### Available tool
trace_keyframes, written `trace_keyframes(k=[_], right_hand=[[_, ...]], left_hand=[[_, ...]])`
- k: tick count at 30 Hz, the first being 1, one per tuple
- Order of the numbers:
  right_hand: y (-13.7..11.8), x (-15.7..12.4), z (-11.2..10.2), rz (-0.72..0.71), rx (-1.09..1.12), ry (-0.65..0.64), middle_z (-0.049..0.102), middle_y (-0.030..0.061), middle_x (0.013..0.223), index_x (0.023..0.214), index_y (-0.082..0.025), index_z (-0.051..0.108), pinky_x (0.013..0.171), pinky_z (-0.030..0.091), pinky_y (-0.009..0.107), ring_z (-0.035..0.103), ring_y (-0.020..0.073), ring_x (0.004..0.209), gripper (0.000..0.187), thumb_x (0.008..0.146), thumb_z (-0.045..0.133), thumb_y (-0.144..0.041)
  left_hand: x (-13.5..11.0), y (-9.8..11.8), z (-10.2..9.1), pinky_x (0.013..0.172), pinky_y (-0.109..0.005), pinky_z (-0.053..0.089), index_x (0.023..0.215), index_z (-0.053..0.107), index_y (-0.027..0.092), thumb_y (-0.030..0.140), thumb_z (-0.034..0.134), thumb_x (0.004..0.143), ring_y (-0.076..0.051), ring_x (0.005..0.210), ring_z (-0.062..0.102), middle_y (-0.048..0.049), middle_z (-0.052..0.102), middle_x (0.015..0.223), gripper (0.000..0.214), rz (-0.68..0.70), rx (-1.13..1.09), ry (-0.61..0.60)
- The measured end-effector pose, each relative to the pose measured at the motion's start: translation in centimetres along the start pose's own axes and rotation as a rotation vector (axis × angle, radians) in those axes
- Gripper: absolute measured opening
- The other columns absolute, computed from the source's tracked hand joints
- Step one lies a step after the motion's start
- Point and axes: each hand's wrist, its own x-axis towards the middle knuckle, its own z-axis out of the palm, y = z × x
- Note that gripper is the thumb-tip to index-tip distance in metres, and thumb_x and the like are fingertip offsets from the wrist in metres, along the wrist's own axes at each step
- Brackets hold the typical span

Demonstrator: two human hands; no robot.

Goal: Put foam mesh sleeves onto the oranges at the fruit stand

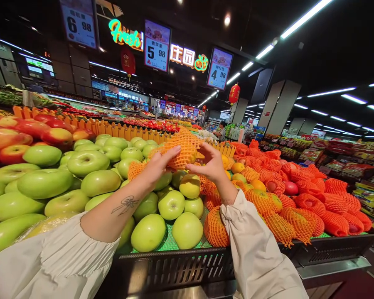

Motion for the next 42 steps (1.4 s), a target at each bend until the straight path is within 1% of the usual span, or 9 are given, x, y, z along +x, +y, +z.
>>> trace_keyframes(k=[5, 10, 16, 21, 25, 27, 29, 35, 42], right_hand=[[-1.8, 0.3, -1.0, -0.141, -0.212, 0.067, 0.070, 0.0060, 0.104, 0.099, -0.025, 0.067, 0.074, 0.064, 0.037, 0.071, 0.0228, 0.091, 0.056, 0.066, 0.088, -0.065], [-2.6, 0.2, -0.5, -0.280, -0.378, -0.187, 0.038, 0.0091, 0.162, 0.151, -0.036, 0.040, 0.117, 0.048, 0.052, 0.043, 0.0349, 0.148, 0.118, 0.053, 0.084, -0.084], [-2.3, 0.5, -0.2, -0.327, -0.426, -0.183, 0.062, 0.0081, 0.135, 0.131, -0.028, 0.057, 0.120, 0.046, 0.051, 0.059, 0.0310, 0.131, 0.079, 0.065, 0.091, -0.056], [-1.2, 2.6, -7.4, -0.229, -0.465, 0.326, 0.054, 0.0086, 0.141, 0.136, -0.027, 0.049, 0.118, 0.048, 0.051, 0.056, 0.0297, 0.135, 0.084, 0.065, 0.090, -0.049], [-0.9, 2.7, -14.0, 0.134, -0.267, 0.953, 0.057, 0.0084, 0.139, 0.131, -0.025, 0.042, 0.105, 0.059, 0.047, 0.064, 0.0255, 0.127, 0.078, 0.067, 0.087, -0.031], [-0.9, 2.2, -15.5, 0.317, -0.188, 1.221, 0.058, 0.0073, 0.138, 0.126, -0.026, 0.043, 0.098, 0.064, 0.046, 0.067, 0.0247, 0.121, 0.071, 0.070, 0.085, -0.025], [-0.8, 1.9, -15.8, 0.423, -0.167, 1.295, 0.059, 0.0072, 0.137, 0.124, -0.026, 0.043, 0.091, 0.066, 0.043, 0.069, 0.0241, 0.117, 0.067, 0.072, 0.084, -0.023], [1.0, 2.1, -12.6, 0.510, -0.398, 0.873, 0.054, 0.0199, 0.140, 0.134, -0.018, 0.033, 0.082, 0.064, 0.039, 0.069, 0.0266, 0.111, 0.083, 0.070, 0.085, -0.033], [4.2, 1.9, -7.3, 0.187, -1.022, 0.064, 0.055, 0.0158, 0.130, 0.134, -0.016, 0.048, 0.108, 0.048, 0.045, 0.058, 0.0333, 0.122, 0.081, 0.063, 0.084, -0.030]], left_hand=[[-0.1, 0.5, 0.1, 0.067, -0.033, 0.052, 0.119, 0.059, 0.016, 0.067, 0.074, 0.072, -0.033, 0.109, 0.068, -0.0165, 0.070, 0.125, 0.071, 0.048, -0.023, 0.146], [-0.2, 0.2, 0.2, 0.076, -0.039, 0.054, 0.126, 0.055, 0.015, 0.071, 0.073, 0.073, -0.036, 0.114, 0.067, -0.0197, 0.068, 0.130, 0.080, 0.036, -0.008, 0.016], [-0.2, -0.6, 0.0, 0.098, -0.045, 0.054, 0.140, 0.047, 0.015, 0.081, 0.072, 0.071, -0.036, 0.130, 0.058, -0.0225, 0.052, 0.152, 0.098, -0.047, 0.081, -0.226], [-0.2, -1.0, -0.3, 0.084, -0.040, 0.057, 0.142, 0.046, 0.025, 0.085, 0.056, 0.081, -0.033, 0.124, 0.060, -0.0170, 0.043, 0.158, 0.086, -0.097, 0.145, -0.136], [-0.2, -0.9, -0.3, 0.075, -0.034, 0.057, 0.128, 0.055, 0.024, 0.081, 0.055, 0.084, -0.032, 0.121, 0.062, -0.0150, 0.051, 0.149, 0.072, -0.064, 0.141, -0.050], [-0.1, -0.8, -0.3, 0.072, -0.033, 0.056, 0.124, 0.058, 0.023, 0.081, 0.056, 0.083, -0.034, 0.121, 0.062, -0.0156, 0.054, 0.144, 0.070, -0.051, 0.138, -0.017], [-0.1, -0.7, -0.4, 0.071, -0.033, 0.056, 0.123, 0.059, 0.022, 0.082, 0.056, 0.082, -0.035, 0.120, 0.063, -0.0170, 0.055, 0.143, 0.072, -0.043, 0.139, -0.001], [0.2, -0.7, -0.7, 0.072, -0.033, 0.055, 0.129, 0.058, 0.018, 0.083, 0.056, 0.079, -0.031, 0.115, 0.063, -0.0196, 0.054, 0.144, 0.082, -0.029, 0.168, 0.037], [0.0, 0.0, -0.4, 0.069, -0.031, 0.053, 0.132, 0.055, 0.015, 0.084, 0.054, 0.078, -0.028, 0.112, 0.063, -0.0200, 0.053, 0.145, 0.087, -0.059, 0.193, 0.055]])
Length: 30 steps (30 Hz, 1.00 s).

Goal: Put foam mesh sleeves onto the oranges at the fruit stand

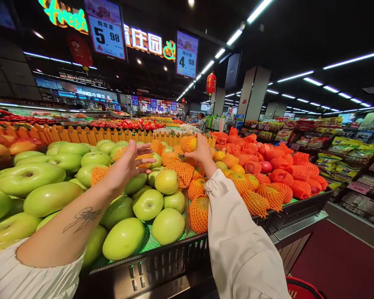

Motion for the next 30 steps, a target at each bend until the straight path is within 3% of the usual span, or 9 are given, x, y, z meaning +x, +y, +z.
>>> trace_keyframes(k=[4, 9, 13, 15, 17, 20, 26, 28, 30], right_hand=[[-0.2, -0.4, 1.2, -0.158, -0.214, -0.187, 0.048, 0.0181, 0.140, 0.140, -0.019, 0.054, 0.106, 0.048, 0.048, 0.053, 0.0367, 0.128, 0.084, 0.063, 0.086, -0.030], [0.1, -0.4, 1.8, 0.090, -0.180, -0.384, 0.060, 0.0238, 0.141, 0.156, -0.011, 0.037, 0.111, 0.046, 0.048, 0.057, 0.0380, 0.132, 0.101, 0.073, 0.089, -0.036], [0.4, 0.1, 1.8, 0.169, -0.027, -0.456, 0.051, 0.0233, 0.155, 0.152, -0.010, 0.044, 0.121, 0.040, 0.043, 0.052, 0.0340, 0.143, 0.095, 0.074, 0.090, -0.037], [0.8, 0.5, 1.1, 0.221, 0.071, -0.412, 0.051, 0.0228, 0.155, 0.152, -0.010, 0.044, 0.119, 0.042, 0.040, 0.054, 0.0307, 0.141, 0.091, 0.079, 0.085, -0.045], [1.5, 0.9, 0.0, 0.325, 0.080, -0.230, 0.056, 0.0214, 0.151, 0.150, -0.009, 0.046, 0.115, 0.045, 0.036, 0.058, 0.0267, 0.136, 0.074, 0.094, 0.067, -0.053], [3.0, 1.0, -1.4, 0.581, -0.169, 0.019, 0.059, 0.0196, 0.146, 0.145, -0.010, 0.050, 0.114, 0.045, 0.038, 0.057, 0.0276, 0.135, 0.051, 0.107, 0.044, -0.044], [5.5, 0.2, -0.4, 0.973, -0.388, -0.183, 0.056, 0.0304, 0.143, 0.138, -0.009, 0.060, 0.107, 0.047, 0.061, 0.051, 0.0441, 0.139, 0.057, 0.083, 0.076, -0.010], [6.3, -0.3, 0.4, 1.031, -0.420, -0.260, 0.058, 0.0300, 0.141, 0.133, -0.008, 0.063, 0.103, 0.049, 0.065, 0.054, 0.0461, 0.135, 0.063, 0.073, 0.084, -0.008], [7.1, -0.8, 0.9, 1.014, -0.449, -0.290, 0.059, 0.0254, 0.141, 0.133, -0.010, 0.064, 0.106, 0.048, 0.064, 0.055, 0.0426, 0.135, 0.060, 0.076, 0.083, -0.012]], left_hand=[[-0.4, 0.3, 0.1, 0.069, -0.031, 0.053, 0.131, 0.055, 0.014, 0.085, 0.053, 0.078, -0.028, 0.114, 0.062, -0.0196, 0.054, 0.145, 0.088, 0.003, 0.018, 0.007], [-0.3, 0.1, 0.1, 0.071, -0.031, 0.052, 0.129, 0.057, 0.015, 0.085, 0.053, 0.079, -0.029, 0.116, 0.061, -0.0198, 0.054, 0.145, 0.087, 0.023, 0.019, 0.022], [-0.2, 0.1, 0.1, 0.070, -0.032, 0.052, 0.127, 0.057, 0.015, 0.085, 0.051, 0.081, -0.030, 0.115, 0.062, -0.0202, 0.055, 0.143, 0.084, 0.015, 0.010, 0.033], [-0.2, 0.2, 0.2, 0.071, -0.032, 0.053, 0.126, 0.058, 0.016, 0.084, 0.050, 0.082, -0.030, 0.114, 0.062, -0.0197, 0.056, 0.143, 0.082, 0.017, 0.010, 0.033], [-0.2, 0.2, 0.2, 0.072, -0.033, 0.053, 0.125, 0.058, 0.016, 0.082, 0.049, 0.084, -0.030, 0.115, 0.062, -0.0190, 0.056, 0.141, 0.078, 0.026, 0.004, 0.041], [0.0, 0.0, 0.0, 0.076, -0.036, 0.054, 0.120, 0.060, 0.018, 0.080, 0.046, 0.087, -0.031, 0.116, 0.062, -0.0175, 0.058, 0.139, 0.072, 0.051, -0.005, 0.085], [0.3, -0.6, -1.1, 0.115, -0.048, 0.041, 0.119, 0.061, 0.019, 0.058, 0.051, 0.092, -0.032, 0.128, 0.056, -0.0158, 0.062, 0.133, 0.049, 0.319, 0.467, 0.295], [0.2, -0.5, -1.2, 0.119, -0.050, 0.036, 0.121, 0.061, 0.018, 0.052, 0.052, 0.090, -0.034, 0.132, 0.053, -0.0169, 0.061, 0.135, 0.047, 0.325, 0.605, 0.320], [0.0, -0.2, -1.2, 0.120, -0.051, 0.035, 0.123, 0.061, 0.017, 0.051, 0.050, 0.090, -0.036, 0.135, 0.050, -0.0181, 0.060, 0.137, 0.049, 0.270, 0.666, 0.308]])
